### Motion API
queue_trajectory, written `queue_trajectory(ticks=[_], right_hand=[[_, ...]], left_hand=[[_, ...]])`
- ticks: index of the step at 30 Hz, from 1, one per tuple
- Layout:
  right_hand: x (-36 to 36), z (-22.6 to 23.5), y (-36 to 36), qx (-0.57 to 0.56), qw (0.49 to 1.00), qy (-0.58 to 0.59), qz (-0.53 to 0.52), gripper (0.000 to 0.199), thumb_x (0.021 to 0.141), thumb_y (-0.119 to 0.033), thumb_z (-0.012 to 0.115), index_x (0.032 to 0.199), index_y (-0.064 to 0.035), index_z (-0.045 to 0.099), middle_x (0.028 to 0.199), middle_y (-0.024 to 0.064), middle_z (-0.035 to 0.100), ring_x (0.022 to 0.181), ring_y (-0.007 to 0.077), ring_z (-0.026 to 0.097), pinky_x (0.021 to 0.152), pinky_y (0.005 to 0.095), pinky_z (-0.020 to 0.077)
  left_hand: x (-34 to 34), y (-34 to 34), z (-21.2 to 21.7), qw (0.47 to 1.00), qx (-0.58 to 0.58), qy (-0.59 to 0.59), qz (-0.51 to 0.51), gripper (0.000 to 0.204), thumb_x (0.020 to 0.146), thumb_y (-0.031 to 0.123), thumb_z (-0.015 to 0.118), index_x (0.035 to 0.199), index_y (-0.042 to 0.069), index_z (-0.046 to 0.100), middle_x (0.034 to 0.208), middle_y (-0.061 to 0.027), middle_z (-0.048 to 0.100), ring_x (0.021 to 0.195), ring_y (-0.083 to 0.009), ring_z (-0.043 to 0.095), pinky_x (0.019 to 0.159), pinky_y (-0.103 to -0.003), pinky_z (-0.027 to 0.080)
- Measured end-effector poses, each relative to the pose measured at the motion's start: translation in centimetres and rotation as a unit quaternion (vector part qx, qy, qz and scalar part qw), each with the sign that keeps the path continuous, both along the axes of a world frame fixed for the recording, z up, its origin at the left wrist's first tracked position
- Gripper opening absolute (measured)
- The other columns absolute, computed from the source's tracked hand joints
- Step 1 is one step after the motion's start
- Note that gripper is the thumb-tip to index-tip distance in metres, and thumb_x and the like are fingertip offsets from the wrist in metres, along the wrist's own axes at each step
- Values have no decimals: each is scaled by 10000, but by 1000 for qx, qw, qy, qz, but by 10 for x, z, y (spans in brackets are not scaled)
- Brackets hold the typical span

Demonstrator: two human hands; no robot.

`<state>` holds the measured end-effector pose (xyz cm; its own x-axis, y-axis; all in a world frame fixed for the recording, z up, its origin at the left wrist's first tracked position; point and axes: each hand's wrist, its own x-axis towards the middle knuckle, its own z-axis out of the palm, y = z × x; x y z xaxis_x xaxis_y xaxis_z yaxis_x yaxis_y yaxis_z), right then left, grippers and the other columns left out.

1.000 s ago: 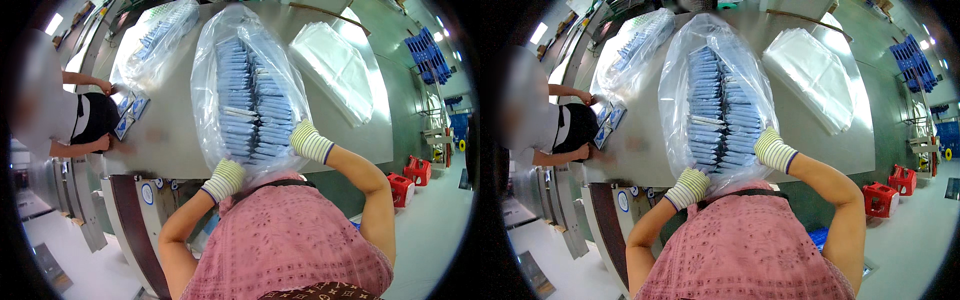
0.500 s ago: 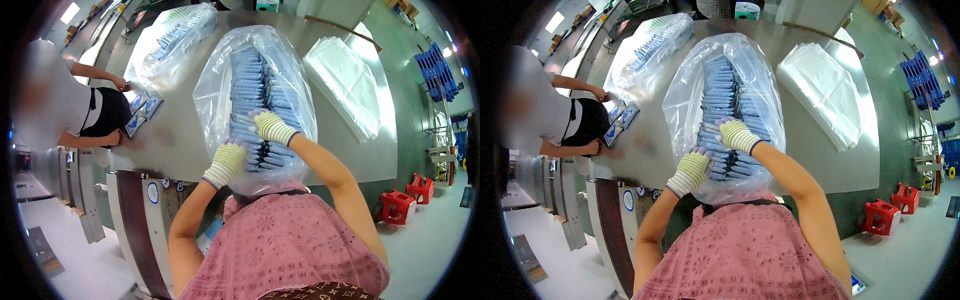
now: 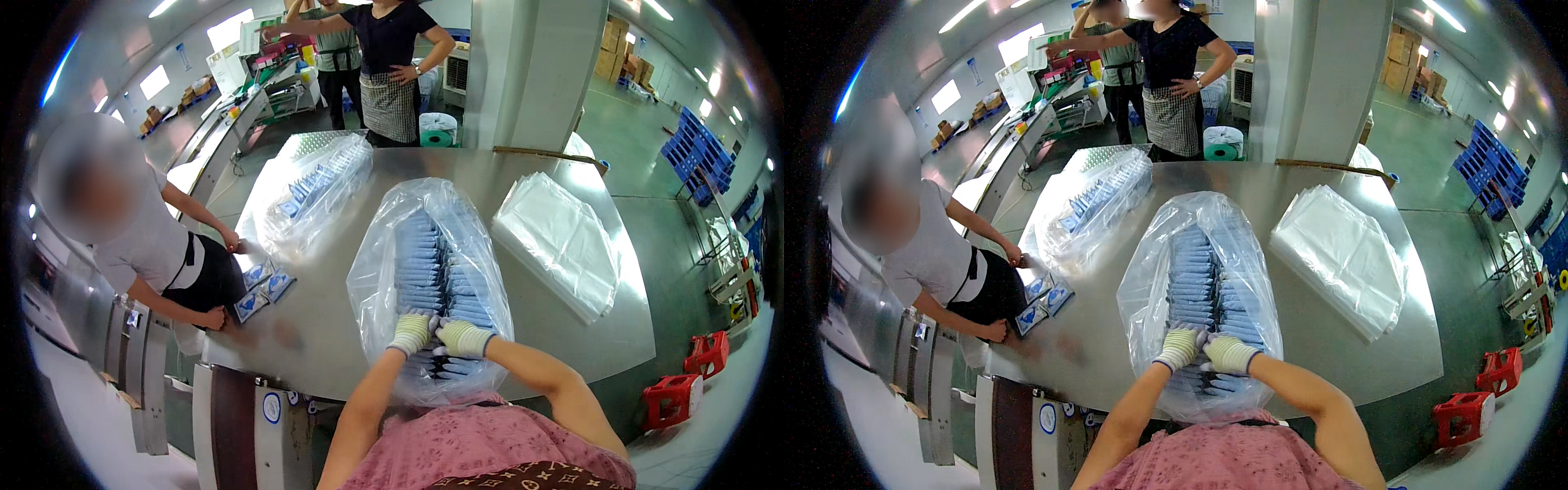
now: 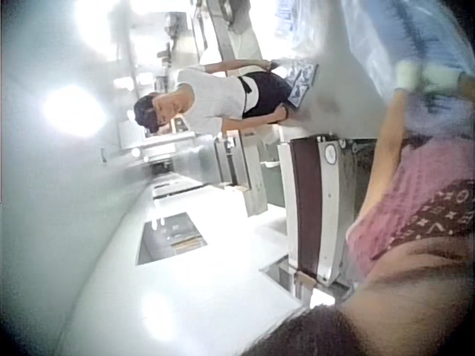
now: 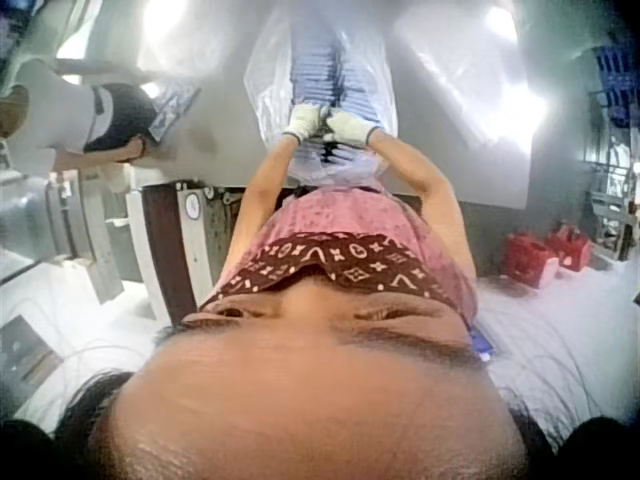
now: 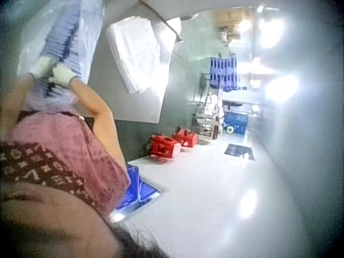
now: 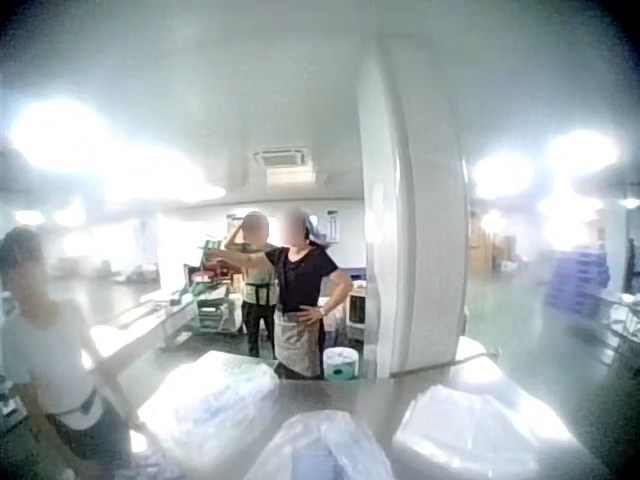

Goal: The person sorts blue packets from a large clear plastic bag, organizes them into smaller stacks by hand, and places them onto a conveyor belt.

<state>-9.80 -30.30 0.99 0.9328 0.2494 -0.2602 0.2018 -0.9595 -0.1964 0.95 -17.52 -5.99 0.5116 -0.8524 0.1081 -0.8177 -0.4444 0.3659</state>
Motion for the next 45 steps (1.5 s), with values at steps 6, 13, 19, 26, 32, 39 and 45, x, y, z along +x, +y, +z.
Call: queue_trajectory(ticks=[6,13,19,26,32,39,45], right_hand=[[-22,54,-59,10,969,-187,-161,488,807,-424,572,1086,-24,589,1071,197,584,1004,347,542,897,423,423],[-28,1,-143,403,713,-336,-465,427,905,-370,534,1132,-11,567,1071,134,613,1054,246,556,928,335,415],[-20,-130,-214,420,629,-119,-643,498,912,-470,486,1145,-41,584,1071,108,611,1041,206,533,934,314,389],[-2,-170,-172,459,660,-1,-595,496,889,-485,515,1108,-46,596,1016,99,616,966,200,548,864,310,416],[-1,-144,-167,538,631,-79,-553,496,870,-497,541,1077,-51,607,969,92,619,902,196,561,805,307,439],[-22,-108,-175,580,507,-226,-596,441,850,-490,581,970,-67,620,795,47,594,702,163,544,643,287,451],[-80,-150,-172,476,573,-271,-610,452,859,-473,572,898,-23,601,716,35,572,640,170,508,615,313,429]], left_hand=[[-13,-1,18,996,90,-16,5,317,883,329,441,959,73,611,943,-148,623,898,-312,590,795,-446,436],[15,-36,17,980,93,141,104,419,892,365,452,1128,26,526,1033,-242,600,965,-404,580,842,-485,448],[28,-88,-31,938,-168,254,165,526,902,330,483,1311,14,388,1137,-268,559,1080,-410,526,936,-421,409],[-10,-81,16,961,52,258,88,711,930,361,404,1453,64,23,1408,-258,310,1304,-426,296,1028,-485,324],[-5,-67,16,977,52,197,61,589,920,373,405,1403,63,278,1316,-233,445,1248,-387,399,999,-526,326],[-6,3,3,996,70,-48,20,363,874,370,422,950,86,635,1011,-128,618,944,-304,572,880,-465,388],[-16,-6,4,995,19,-94,37,372,854,370,426,979,94,643,927,-103,619,922,-281,551,872,-464,382]])
